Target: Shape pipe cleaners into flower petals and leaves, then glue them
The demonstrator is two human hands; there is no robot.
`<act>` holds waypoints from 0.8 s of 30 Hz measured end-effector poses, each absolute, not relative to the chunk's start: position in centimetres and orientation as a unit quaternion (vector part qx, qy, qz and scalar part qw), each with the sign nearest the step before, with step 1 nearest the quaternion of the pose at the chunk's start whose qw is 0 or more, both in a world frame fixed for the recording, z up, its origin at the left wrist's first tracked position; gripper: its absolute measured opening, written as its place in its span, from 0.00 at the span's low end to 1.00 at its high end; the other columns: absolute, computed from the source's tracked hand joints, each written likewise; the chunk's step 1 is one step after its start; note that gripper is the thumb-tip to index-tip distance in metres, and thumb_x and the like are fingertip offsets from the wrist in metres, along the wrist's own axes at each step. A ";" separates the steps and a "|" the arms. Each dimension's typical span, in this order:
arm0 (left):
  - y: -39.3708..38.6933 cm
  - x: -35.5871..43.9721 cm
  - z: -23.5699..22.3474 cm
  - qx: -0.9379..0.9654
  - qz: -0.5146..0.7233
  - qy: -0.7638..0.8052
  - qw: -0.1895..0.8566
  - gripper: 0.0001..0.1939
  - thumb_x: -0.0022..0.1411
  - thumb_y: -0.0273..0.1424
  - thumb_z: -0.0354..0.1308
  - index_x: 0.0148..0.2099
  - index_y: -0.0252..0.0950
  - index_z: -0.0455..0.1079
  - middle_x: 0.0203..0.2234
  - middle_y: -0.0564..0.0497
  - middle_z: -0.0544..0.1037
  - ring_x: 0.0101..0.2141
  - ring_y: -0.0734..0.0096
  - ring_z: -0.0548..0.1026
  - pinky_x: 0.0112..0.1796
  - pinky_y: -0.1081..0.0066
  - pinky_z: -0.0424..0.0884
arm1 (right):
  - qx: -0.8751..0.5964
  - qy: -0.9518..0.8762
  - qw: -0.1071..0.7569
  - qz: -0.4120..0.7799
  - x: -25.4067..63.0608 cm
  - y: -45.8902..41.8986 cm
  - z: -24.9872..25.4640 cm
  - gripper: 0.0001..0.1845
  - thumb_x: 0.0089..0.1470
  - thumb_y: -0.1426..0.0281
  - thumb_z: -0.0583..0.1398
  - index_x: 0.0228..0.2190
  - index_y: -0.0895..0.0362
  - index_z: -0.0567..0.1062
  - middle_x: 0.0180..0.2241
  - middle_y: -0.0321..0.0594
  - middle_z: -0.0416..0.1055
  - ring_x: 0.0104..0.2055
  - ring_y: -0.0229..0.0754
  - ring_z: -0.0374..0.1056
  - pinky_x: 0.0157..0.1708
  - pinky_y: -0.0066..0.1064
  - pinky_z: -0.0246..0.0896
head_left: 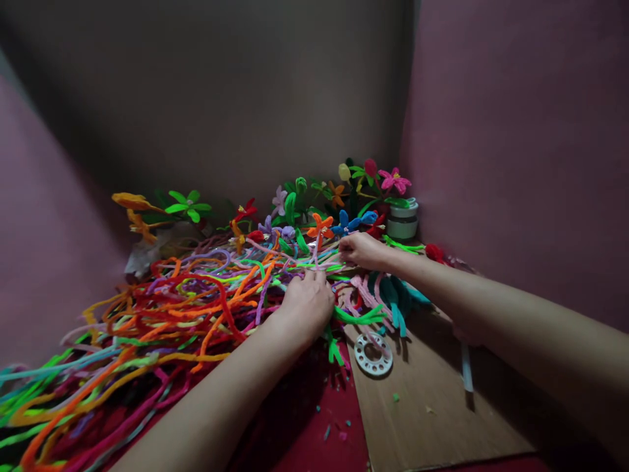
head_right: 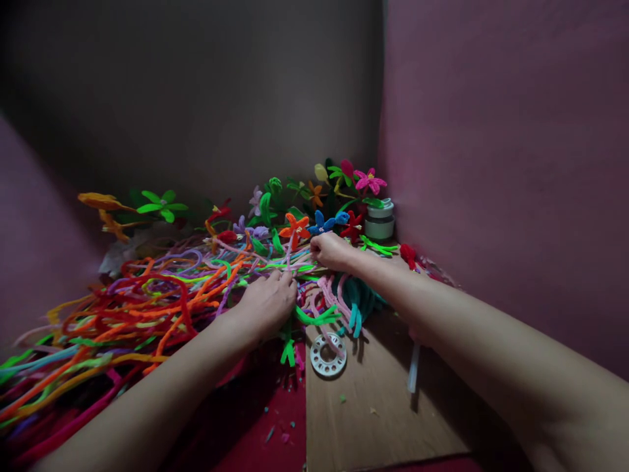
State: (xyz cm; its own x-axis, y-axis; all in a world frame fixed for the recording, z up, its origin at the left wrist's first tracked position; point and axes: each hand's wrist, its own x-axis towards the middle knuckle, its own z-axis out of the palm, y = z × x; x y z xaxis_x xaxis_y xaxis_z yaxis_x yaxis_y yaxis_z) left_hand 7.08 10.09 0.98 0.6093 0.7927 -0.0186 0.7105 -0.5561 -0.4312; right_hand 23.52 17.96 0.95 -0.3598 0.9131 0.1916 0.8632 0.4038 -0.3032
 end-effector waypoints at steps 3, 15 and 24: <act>9.9 7.3 0.7 -0.874 0.103 -0.433 0.194 0.16 0.59 0.21 0.44 0.44 0.26 0.70 0.40 0.34 0.71 0.42 0.52 0.69 0.34 0.60 0.69 | -0.551 -0.811 0.177 0.081 23.4 18.1 1.0 0.09 0.48 0.74 0.56 0.29 0.61 0.76 0.26 0.39 0.73 0.29 0.36 0.65 0.26 0.22 0.52; 9.7 7.2 1.1 -0.880 0.117 -0.429 0.165 0.17 0.59 0.20 0.42 0.46 0.25 0.68 0.41 0.34 0.71 0.39 0.55 0.73 0.32 0.63 0.71 | -0.557 -0.798 0.212 0.084 23.5 18.4 0.8 0.08 0.45 0.74 0.57 0.28 0.60 0.76 0.24 0.38 0.71 0.29 0.36 0.64 0.26 0.23 0.52; 10.6 6.9 1.1 -0.879 0.106 -0.435 0.163 0.17 0.58 0.20 0.42 0.47 0.27 0.67 0.42 0.34 0.69 0.36 0.56 0.74 0.29 0.62 0.72 | -0.555 -0.797 0.224 0.078 24.1 18.7 0.8 0.12 0.42 0.72 0.60 0.33 0.58 0.77 0.27 0.37 0.72 0.29 0.36 0.64 0.27 0.22 0.54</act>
